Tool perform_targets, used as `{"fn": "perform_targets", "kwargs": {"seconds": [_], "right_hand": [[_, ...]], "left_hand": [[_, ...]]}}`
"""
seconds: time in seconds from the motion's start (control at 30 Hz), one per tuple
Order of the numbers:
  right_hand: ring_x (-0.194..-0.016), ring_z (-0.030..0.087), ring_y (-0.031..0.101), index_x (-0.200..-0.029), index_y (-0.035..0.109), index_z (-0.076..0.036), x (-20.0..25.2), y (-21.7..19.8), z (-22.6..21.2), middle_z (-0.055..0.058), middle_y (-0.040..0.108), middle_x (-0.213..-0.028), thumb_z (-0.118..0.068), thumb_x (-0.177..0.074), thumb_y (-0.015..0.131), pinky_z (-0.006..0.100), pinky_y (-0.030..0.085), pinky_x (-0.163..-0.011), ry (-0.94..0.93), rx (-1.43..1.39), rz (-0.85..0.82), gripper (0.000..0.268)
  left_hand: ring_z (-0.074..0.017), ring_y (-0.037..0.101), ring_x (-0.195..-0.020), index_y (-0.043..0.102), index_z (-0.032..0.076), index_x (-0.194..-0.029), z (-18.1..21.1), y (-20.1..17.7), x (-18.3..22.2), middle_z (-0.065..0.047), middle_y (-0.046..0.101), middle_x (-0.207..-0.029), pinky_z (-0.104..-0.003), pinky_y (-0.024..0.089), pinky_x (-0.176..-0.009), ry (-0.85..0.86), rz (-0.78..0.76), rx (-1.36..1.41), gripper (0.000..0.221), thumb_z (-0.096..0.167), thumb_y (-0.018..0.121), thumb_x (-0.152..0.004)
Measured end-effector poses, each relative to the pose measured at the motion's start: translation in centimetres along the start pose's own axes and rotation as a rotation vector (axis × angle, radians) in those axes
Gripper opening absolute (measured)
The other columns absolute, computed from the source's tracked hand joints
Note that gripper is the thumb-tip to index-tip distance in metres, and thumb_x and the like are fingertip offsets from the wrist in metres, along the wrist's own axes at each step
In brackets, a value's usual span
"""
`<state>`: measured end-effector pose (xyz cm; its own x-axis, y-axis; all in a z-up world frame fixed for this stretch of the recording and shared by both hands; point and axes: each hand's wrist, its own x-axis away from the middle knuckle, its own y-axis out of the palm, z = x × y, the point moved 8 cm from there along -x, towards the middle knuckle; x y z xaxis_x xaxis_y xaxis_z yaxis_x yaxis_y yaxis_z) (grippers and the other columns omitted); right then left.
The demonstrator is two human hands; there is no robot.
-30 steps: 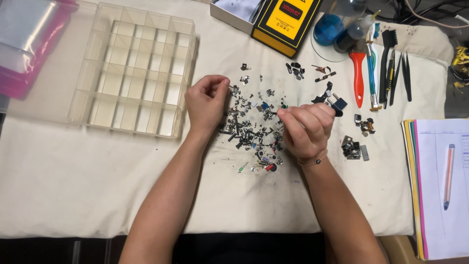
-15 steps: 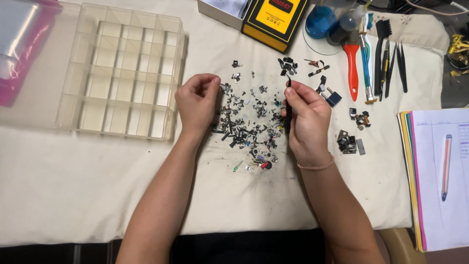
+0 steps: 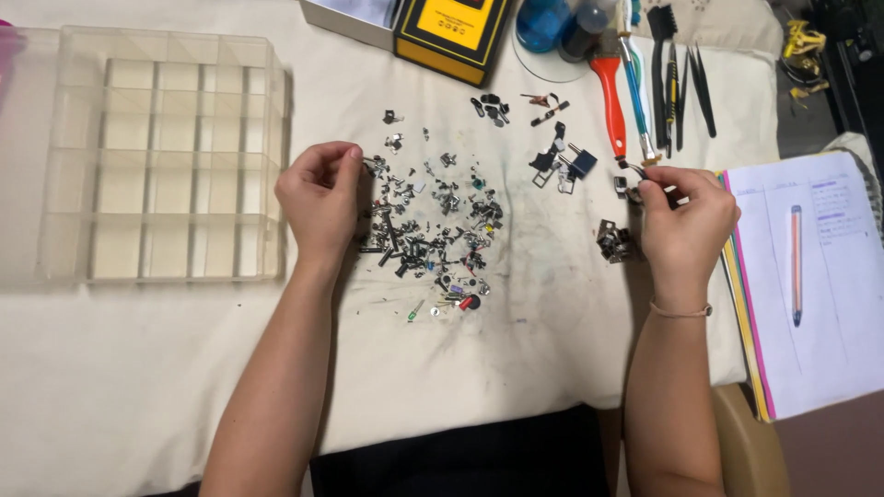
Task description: Sorting and organizing small electronic components like SIM card trays and internal brackets on a repair workbench using hands and tweezers.
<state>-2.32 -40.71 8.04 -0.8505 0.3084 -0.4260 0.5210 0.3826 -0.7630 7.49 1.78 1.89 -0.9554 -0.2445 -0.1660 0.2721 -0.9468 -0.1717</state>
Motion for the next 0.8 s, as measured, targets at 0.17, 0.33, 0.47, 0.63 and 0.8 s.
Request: {"fn": "perform_targets", "kwargs": {"seconds": [0.17, 0.33, 0.47, 0.63, 0.8], "right_hand": [[-0.077, 0.022, 0.061, -0.1, 0.082, -0.01, 1.9, -2.0, 4.1, 0.005, 0.076, -0.093, -0.008, -0.092, 0.077, 0.037, 0.05, -0.078, 0.088, 0.13, -0.04, 0.01], [-0.077, 0.014, 0.061, -0.102, 0.081, -0.009, 4.3, -2.6, 4.9, 0.007, 0.07, -0.085, 0.001, -0.086, 0.083, 0.026, 0.051, -0.067, 0.376, -0.075, -0.123, 0.019], [-0.076, 0.027, 0.065, -0.099, 0.082, -0.001, 3.9, -3.7, 2.4, 0.015, 0.071, -0.084, 0.01, -0.085, 0.083, 0.034, 0.054, -0.067, 0.267, 0.081, -0.078, 0.019], [-0.076, 0.03, 0.067, -0.098, 0.083, 0.001, 3.5, -4.1, 1.1, 0.017, 0.071, -0.083, 0.012, -0.085, 0.082, 0.034, 0.055, -0.066, 0.224, 0.195, -0.056, 0.018], [-0.07, 0.025, 0.065, -0.1, 0.082, -0.001, 3.3, -3.1, 2.8, 0.017, 0.071, -0.082, 0.01, -0.087, 0.08, 0.033, 0.053, -0.061, 0.315, 0.078, -0.143, 0.017]], "left_hand": [[-0.0088, 0.067, -0.073, 0.076, 0.004, -0.097, 0.3, -0.1, 0.2, -0.004, 0.074, -0.082, -0.021, 0.057, -0.068, 0.022, -0.004, 0.017, 0.005, 0.008, 0.074, -0.096], [-0.0107, 0.062, -0.056, 0.078, 0.005, -0.098, -0.5, 0.0, 0.2, -0.006, 0.071, -0.069, -0.023, 0.05, -0.059, 0.058, 0.006, 0.038, 0.005, 0.001, 0.075, -0.096], [-0.0117, 0.063, -0.057, 0.078, 0.004, -0.099, -0.5, 0.0, 0.3, -0.007, 0.071, -0.069, -0.023, 0.051, -0.06, 0.061, 0.008, 0.047, 0.006, -0.001, 0.074, -0.098], [-0.0122, 0.062, -0.056, 0.078, 0.002, -0.099, -0.6, -0.1, 0.2, -0.008, 0.07, -0.069, -0.023, 0.05, -0.06, 0.082, 0.022, 0.056, 0.007, -0.003, 0.074, -0.098], [-0.0132, 0.062, -0.056, 0.077, 0.001, -0.099, -0.6, -0.1, 0.2, -0.009, 0.069, -0.069, -0.024, 0.05, -0.059, 0.088, 0.023, 0.057, 0.007, -0.005, 0.074, -0.097]]}}
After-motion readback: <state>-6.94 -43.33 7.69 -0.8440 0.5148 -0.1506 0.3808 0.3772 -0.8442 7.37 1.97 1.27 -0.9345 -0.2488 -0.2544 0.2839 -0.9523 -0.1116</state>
